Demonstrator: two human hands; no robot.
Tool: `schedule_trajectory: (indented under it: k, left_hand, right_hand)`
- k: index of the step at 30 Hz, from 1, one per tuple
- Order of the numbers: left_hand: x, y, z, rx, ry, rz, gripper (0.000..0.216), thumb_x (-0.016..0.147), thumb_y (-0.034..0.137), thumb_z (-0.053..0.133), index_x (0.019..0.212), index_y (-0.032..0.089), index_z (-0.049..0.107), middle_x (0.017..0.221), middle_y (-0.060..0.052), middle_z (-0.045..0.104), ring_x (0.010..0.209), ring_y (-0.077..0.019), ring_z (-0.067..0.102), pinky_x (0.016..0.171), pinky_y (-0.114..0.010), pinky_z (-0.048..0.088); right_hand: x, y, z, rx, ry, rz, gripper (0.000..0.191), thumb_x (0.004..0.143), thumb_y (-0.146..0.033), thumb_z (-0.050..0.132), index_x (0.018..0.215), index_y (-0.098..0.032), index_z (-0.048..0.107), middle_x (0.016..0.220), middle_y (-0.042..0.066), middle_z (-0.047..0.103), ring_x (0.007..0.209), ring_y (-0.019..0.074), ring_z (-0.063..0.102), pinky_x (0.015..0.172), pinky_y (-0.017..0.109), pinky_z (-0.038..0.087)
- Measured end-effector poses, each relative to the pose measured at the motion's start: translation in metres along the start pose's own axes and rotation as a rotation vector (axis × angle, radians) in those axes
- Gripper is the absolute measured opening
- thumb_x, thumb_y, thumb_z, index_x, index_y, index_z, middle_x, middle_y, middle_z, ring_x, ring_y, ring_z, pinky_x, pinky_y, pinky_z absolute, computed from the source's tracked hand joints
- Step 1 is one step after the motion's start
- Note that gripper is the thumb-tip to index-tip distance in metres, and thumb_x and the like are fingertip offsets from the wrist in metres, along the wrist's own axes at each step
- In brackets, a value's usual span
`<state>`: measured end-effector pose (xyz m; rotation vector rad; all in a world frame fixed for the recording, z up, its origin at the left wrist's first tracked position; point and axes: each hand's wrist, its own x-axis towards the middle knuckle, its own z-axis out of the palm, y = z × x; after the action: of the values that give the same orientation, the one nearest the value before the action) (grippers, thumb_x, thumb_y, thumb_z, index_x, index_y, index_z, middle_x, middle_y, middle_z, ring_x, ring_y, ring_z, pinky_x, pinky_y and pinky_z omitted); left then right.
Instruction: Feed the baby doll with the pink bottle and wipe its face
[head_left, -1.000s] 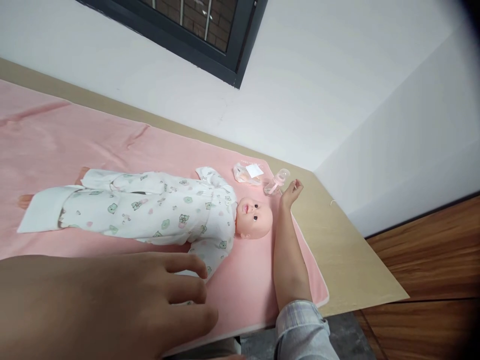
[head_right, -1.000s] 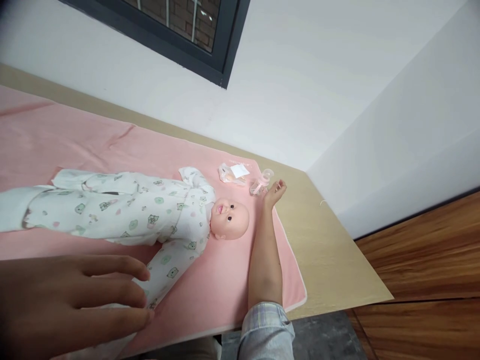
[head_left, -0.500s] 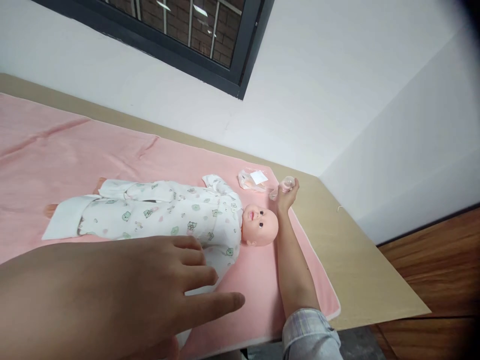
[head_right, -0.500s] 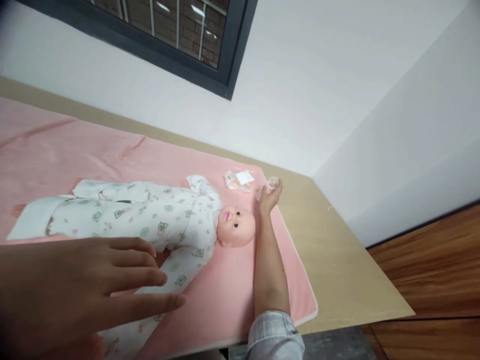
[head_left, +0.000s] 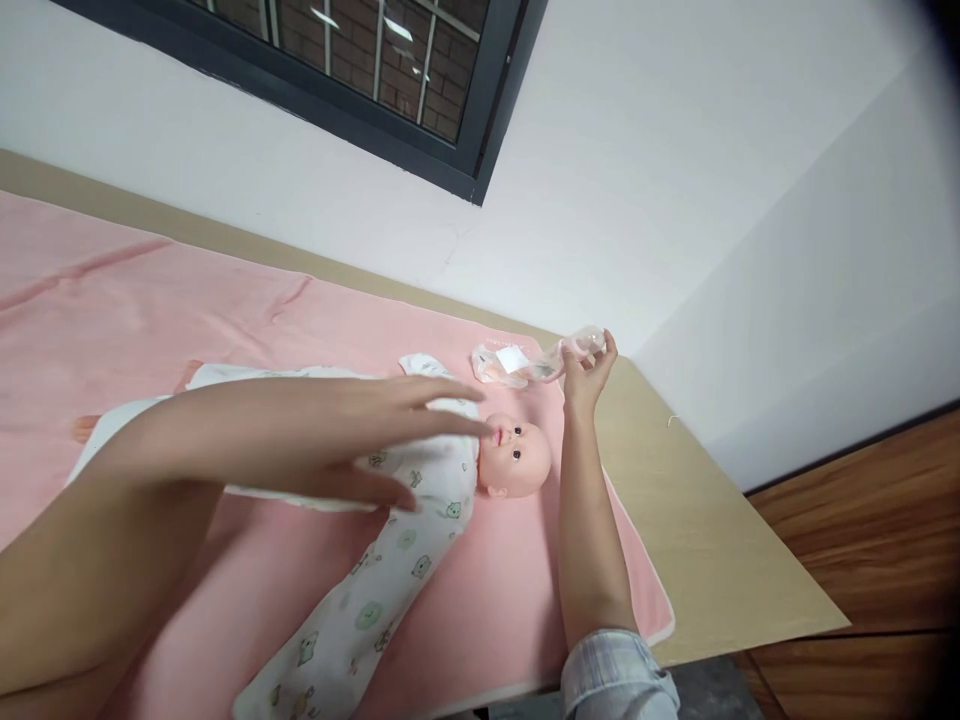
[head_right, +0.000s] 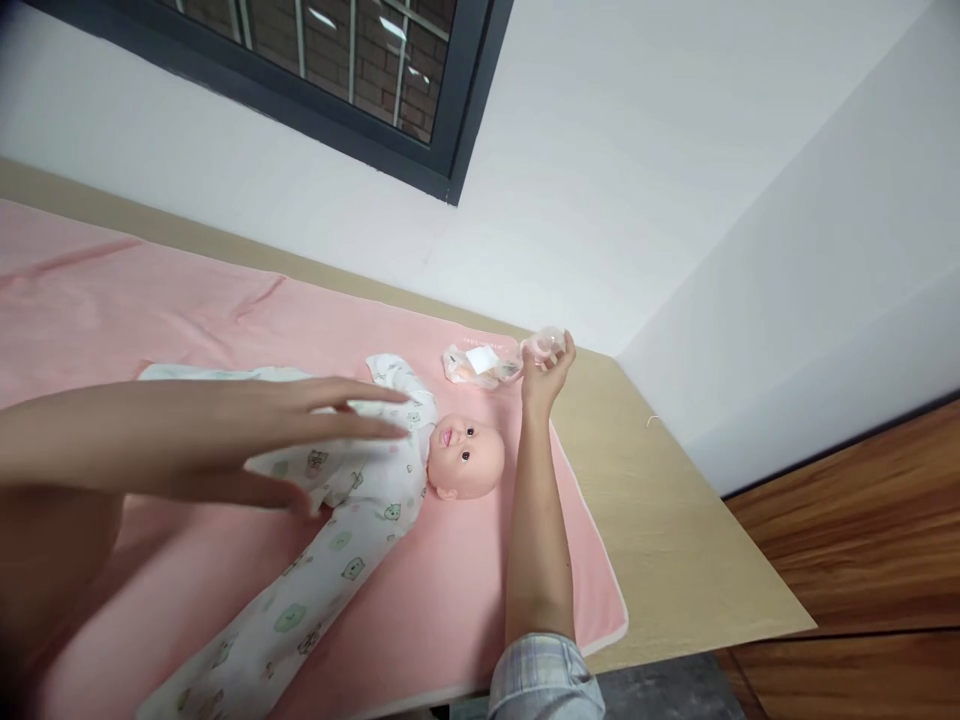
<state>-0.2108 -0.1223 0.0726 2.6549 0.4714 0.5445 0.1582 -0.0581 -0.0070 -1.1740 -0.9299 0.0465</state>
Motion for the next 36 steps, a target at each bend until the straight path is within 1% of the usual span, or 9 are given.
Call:
schedule_trajectory:
  k: [2, 3, 8, 13, 20, 25, 30, 33, 36]
  left_hand:
    - [0.012, -0.010, -0.005, -0.018, -0.056, 0.046, 0.061, 0.088, 0.045, 0.059, 0.145, 0.040, 0.039, 0.149, 0.002, 0.041, 0.134, -0.0278, 0.042, 0.107, -0.038, 0.040]
    - [0.018, -0.015, -0.006, -0.020, -0.019, 0.030, 0.062, 0.090, 0.044, 0.056, 0.148, 0.038, 0.035, 0.151, 0.001, 0.038, 0.136, -0.0284, 0.039, 0.110, -0.040, 0.036]
    - [0.037, -0.036, 0.006, -0.068, 0.279, -0.124, 0.063, 0.091, 0.047, 0.056, 0.147, 0.031, 0.034, 0.148, -0.004, 0.041, 0.129, -0.0278, 0.048, 0.104, -0.039, 0.043]
    - [0.043, -0.032, 0.015, -0.108, 0.288, -0.118, 0.068, 0.087, 0.044, 0.062, 0.147, 0.028, 0.033, 0.141, -0.006, 0.049, 0.122, -0.0282, 0.053, 0.100, -0.038, 0.046]
    - [0.044, -0.025, 0.013, -0.116, 0.298, -0.150, 0.070, 0.078, 0.042, 0.068, 0.140, 0.027, 0.040, 0.131, -0.005, 0.058, 0.117, -0.0313, 0.056, 0.092, -0.037, 0.048]
    - [0.048, -0.035, 0.017, -0.001, 0.320, -0.184, 0.067, 0.078, 0.041, 0.066, 0.139, 0.027, 0.042, 0.132, -0.004, 0.057, 0.115, -0.0311, 0.057, 0.090, -0.036, 0.046]
    - [0.048, -0.071, 0.007, 0.059, 0.414, -0.302, 0.056, 0.076, 0.037, 0.064, 0.129, 0.023, 0.052, 0.124, -0.005, 0.062, 0.110, -0.0305, 0.058, 0.088, -0.035, 0.045]
    - [0.045, -0.098, -0.003, 0.156, 0.393, -0.422, 0.058, 0.074, 0.045, 0.062, 0.126, 0.019, 0.051, 0.115, -0.001, 0.063, 0.102, -0.0286, 0.058, 0.082, -0.034, 0.045]
    - [0.040, -0.126, -0.008, 0.233, 0.324, -0.546, 0.059, 0.083, 0.055, 0.044, 0.124, 0.013, 0.050, 0.110, 0.000, 0.061, 0.098, -0.0254, 0.055, 0.082, -0.034, 0.043]
  right_hand:
    - [-0.008, -0.025, 0.007, 0.079, -0.106, -0.027, 0.079, 0.072, -0.036, 0.067, 0.140, -0.026, 0.028, 0.136, 0.012, 0.046, 0.111, 0.0197, 0.060, 0.092, 0.039, 0.052]
    - [-0.014, -0.038, 0.010, 0.106, -0.162, -0.040, 0.079, 0.072, -0.037, 0.067, 0.140, -0.028, 0.028, 0.136, 0.011, 0.047, 0.112, 0.0197, 0.059, 0.094, 0.039, 0.051]
    - [-0.063, -0.094, 0.032, 0.225, -0.445, -0.053, 0.080, 0.075, -0.043, 0.069, 0.143, -0.035, 0.027, 0.140, 0.008, 0.045, 0.125, 0.0228, 0.051, 0.102, 0.044, 0.046]
    - [-0.108, -0.126, 0.049, 0.346, -0.623, -0.014, 0.081, 0.076, -0.044, 0.071, 0.144, -0.037, 0.027, 0.142, 0.006, 0.044, 0.126, 0.0231, 0.051, 0.104, 0.046, 0.047]
    - [-0.123, -0.140, 0.050, 0.367, -0.664, 0.009, 0.090, 0.073, -0.044, 0.074, 0.146, -0.038, 0.022, 0.136, 0.005, 0.046, 0.127, 0.0238, 0.050, 0.106, 0.047, 0.047]
    - [-0.115, -0.146, 0.041, 0.321, -0.531, -0.111, 0.075, 0.078, -0.044, 0.068, 0.142, -0.038, 0.028, 0.144, 0.003, 0.037, 0.136, 0.0235, 0.039, 0.112, 0.049, 0.040]
    - [-0.066, -0.121, 0.021, 0.230, -0.306, -0.200, 0.073, 0.079, -0.038, 0.065, 0.139, -0.035, 0.025, 0.143, 0.005, 0.037, 0.136, 0.0218, 0.040, 0.111, 0.048, 0.039]
    - [-0.022, -0.073, 0.007, 0.147, -0.166, -0.132, 0.070, 0.073, -0.031, 0.067, 0.132, -0.028, 0.029, 0.135, 0.008, 0.045, 0.127, 0.0195, 0.050, 0.105, 0.042, 0.044]
    - [0.006, -0.012, -0.005, -0.060, -0.049, 0.044, 0.067, 0.067, -0.026, 0.069, 0.124, -0.021, 0.034, 0.127, 0.010, 0.052, 0.114, 0.0191, 0.058, 0.099, 0.037, 0.048]
